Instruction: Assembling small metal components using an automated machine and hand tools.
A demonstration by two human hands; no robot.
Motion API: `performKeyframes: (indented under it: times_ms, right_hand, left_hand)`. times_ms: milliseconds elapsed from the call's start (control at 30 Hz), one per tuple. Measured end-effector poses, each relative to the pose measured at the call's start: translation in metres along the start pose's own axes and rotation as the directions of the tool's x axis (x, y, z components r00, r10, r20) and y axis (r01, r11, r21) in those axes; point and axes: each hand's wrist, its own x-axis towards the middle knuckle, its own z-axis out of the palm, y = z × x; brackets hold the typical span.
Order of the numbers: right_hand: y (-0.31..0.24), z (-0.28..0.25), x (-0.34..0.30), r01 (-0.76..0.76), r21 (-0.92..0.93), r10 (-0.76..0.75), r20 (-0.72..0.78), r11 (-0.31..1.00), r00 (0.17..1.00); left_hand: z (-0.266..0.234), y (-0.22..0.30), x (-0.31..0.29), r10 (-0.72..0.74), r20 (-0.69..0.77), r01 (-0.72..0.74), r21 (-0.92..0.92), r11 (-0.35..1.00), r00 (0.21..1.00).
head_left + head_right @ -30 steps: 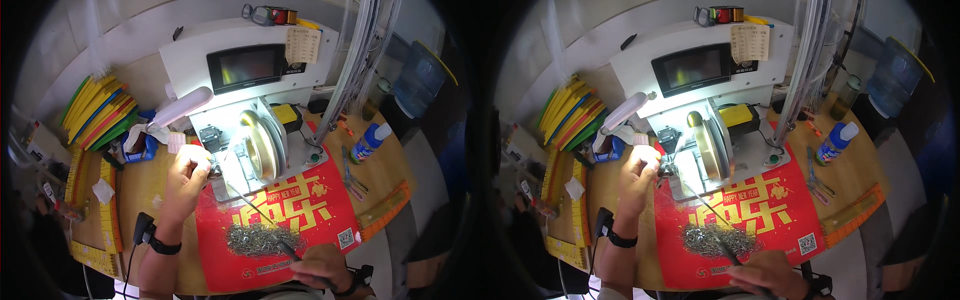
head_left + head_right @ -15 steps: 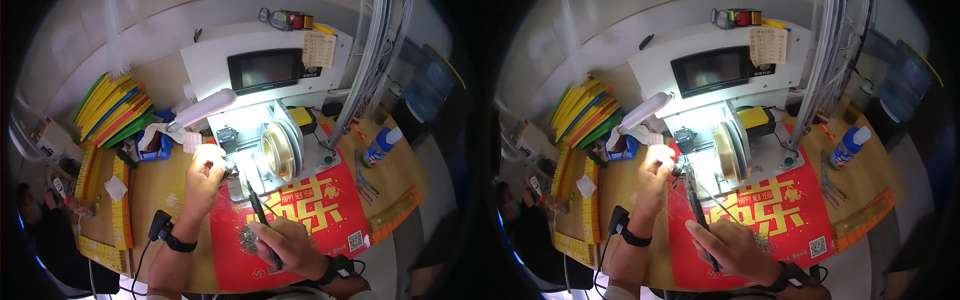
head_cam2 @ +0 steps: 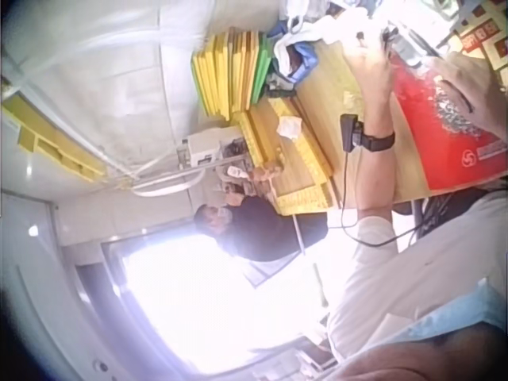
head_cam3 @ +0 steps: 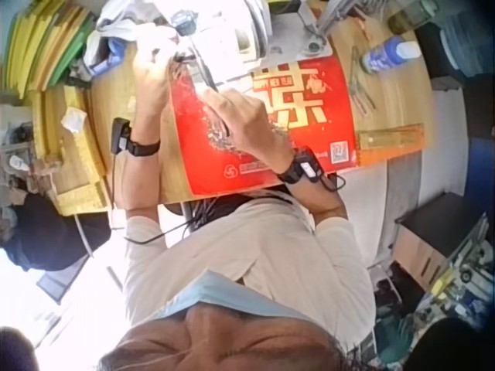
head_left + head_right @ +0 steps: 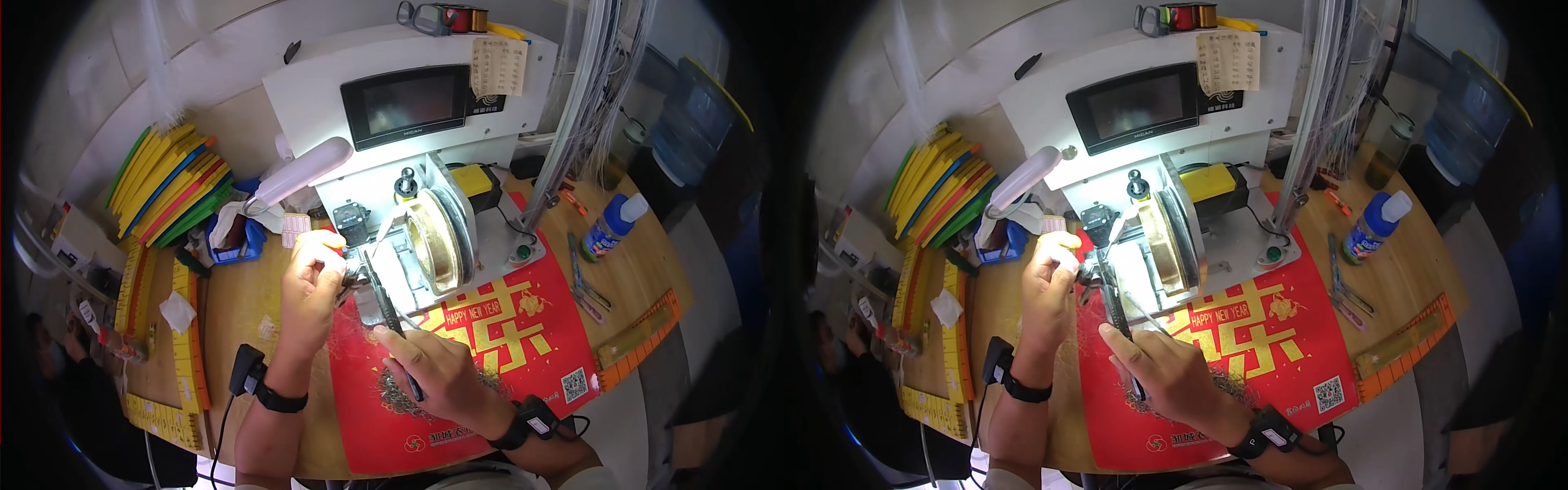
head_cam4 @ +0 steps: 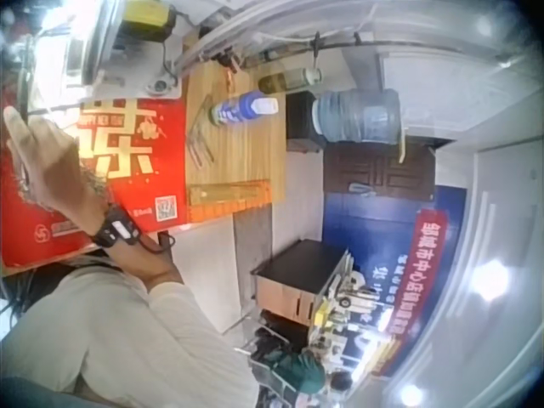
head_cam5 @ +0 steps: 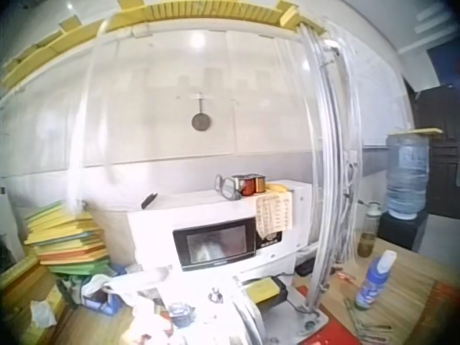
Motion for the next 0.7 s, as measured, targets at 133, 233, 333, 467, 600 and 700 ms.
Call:
performKeyframes:
  times_ms: [133, 233, 333, 467, 600, 700]
  right_hand:
    - [-0.001, -0.004, 0.001, -0.034, 0.015, 0.033, 0.052, 0.999, 0.998]
    - [-0.005, -0.012, 0.008, -0.083, 0.061, 0.08, 0.047, 0.995, 0.996]
    - [-0.025, -0.04, 0.012, -0.183, 0.177, 0.17, 0.09, 0.967, 0.981]
    - [-0.019, -0.091, -0.038, -0.232, 0.216, 0.185, 0.214, 0.948, 0.959]
    - [-0.011, -0.108, -0.059, -0.226, 0.217, 0.162, 0.278, 0.95, 0.947]
    - [-0.026, -0.088, -0.032, -0.118, 0.181, 0.079, 0.211, 0.976, 0.974]
  left_hand:
    - [-0.002, -0.002, 0.002, 0.032, 0.014, -0.033, 0.059, 0.998, 0.999]
    - [-0.001, -0.001, 0.004, 0.058, 0.042, -0.062, 0.097, 0.993, 0.997]
    - [-0.006, 0.006, 0.001, 0.032, 0.05, -0.036, 0.079, 0.996, 0.998]
    - [-0.003, 0.016, 0.002, -0.076, 0.055, 0.074, 0.034, 0.997, 0.996]
    - [-0.003, 0.02, 0.0, -0.118, 0.033, 0.116, 0.039, 0.992, 0.993]
    - [0.006, 0.019, 0.001, -0.133, -0.011, 0.133, 0.023, 0.991, 0.991]
